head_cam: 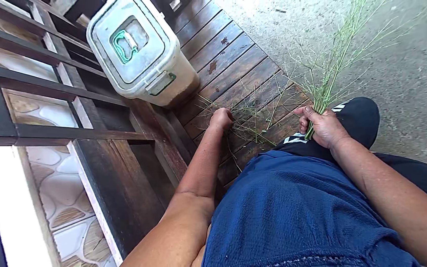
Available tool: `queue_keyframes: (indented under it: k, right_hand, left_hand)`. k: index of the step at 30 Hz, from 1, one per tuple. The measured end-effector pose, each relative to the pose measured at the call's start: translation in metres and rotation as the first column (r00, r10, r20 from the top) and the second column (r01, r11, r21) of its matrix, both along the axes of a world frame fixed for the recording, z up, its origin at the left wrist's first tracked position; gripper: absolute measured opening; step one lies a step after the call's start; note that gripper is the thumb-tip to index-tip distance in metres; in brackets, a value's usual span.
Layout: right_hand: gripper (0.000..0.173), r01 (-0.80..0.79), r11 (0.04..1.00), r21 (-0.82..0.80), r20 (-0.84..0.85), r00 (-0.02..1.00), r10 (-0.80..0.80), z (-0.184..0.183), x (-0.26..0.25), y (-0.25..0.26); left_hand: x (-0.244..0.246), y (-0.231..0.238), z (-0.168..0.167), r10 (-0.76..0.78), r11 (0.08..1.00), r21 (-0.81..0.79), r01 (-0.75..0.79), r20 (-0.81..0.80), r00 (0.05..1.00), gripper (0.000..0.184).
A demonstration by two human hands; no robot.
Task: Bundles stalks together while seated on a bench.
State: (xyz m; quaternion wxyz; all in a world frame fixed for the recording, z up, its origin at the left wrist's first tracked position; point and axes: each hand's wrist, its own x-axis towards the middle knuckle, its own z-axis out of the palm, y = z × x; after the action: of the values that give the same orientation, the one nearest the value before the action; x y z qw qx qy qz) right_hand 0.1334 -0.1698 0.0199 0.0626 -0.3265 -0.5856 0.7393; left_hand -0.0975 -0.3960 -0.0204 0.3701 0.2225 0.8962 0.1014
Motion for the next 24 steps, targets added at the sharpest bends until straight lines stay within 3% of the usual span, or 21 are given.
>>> queue_keyframes:
  k: [3, 7, 10, 12, 13, 15, 17, 19, 24]
  right_hand:
    - [0.026, 0.007, 1.000, -0.010, 0.006, 1.000, -0.007, 0.003, -0.001, -0.001]
    - [0.017, -0.043, 0.998, -0.037, 0.006, 0.999, 0.043, 0.004, -0.001, -0.001]
    - [0.021, -0.106, 0.994, -0.004, 0.050, 0.993, 0.106, 0.004, -0.002, -0.001]
    - [0.026, -0.126, 0.992, 0.020, 0.050, 0.991, 0.124, 0.006, -0.004, -0.003]
    - [0.027, -0.121, 0.992, 0.020, 0.044, 0.992, 0.120, 0.007, -0.005, -0.005]
    - [0.031, -0.109, 0.994, 0.024, 0.016, 0.994, 0.109, 0.011, -0.006, -0.009]
    - [0.032, -0.113, 0.994, 0.006, -0.011, 0.994, 0.113, 0.016, -0.005, -0.014]
    - [0.033, -0.143, 0.988, -0.063, 0.017, 0.989, 0.144, 0.023, -0.005, -0.020]
    - [0.035, -0.293, 0.935, -0.200, 0.123, 0.939, 0.320, 0.031, -0.005, -0.023]
  left_hand:
    - [-0.012, -0.005, 0.030, -0.046, 0.998, 0.041, 0.044, 0.042, 0.998, 0.020]
    - [-0.021, -0.007, 0.109, -0.156, 0.961, 0.227, 0.156, -0.016, 0.988, 0.016]
    - [-0.014, -0.002, 0.148, 0.007, 0.862, 0.507, 0.002, -0.016, 1.000, 0.013]
    - [0.000, 0.009, 0.144, 0.133, 0.633, 0.745, -0.208, 0.161, 0.978, 0.003]
    - [0.009, 0.017, 0.137, 0.139, 0.529, 0.790, -0.310, 0.280, 0.950, 0.004]
    - [0.031, 0.037, 0.120, 0.111, 0.411, 0.770, -0.488, 0.489, 0.865, 0.007]
    - [0.056, 0.058, 0.103, 0.093, 0.390, 0.687, -0.613, 0.633, 0.769, 0.008]
    - [0.076, 0.074, 0.089, 0.122, 0.391, 0.655, -0.646, 0.659, 0.742, 0.007]
    - [0.073, 0.083, 0.075, 0.164, 0.416, 0.810, -0.413, 0.380, 0.910, 0.004]
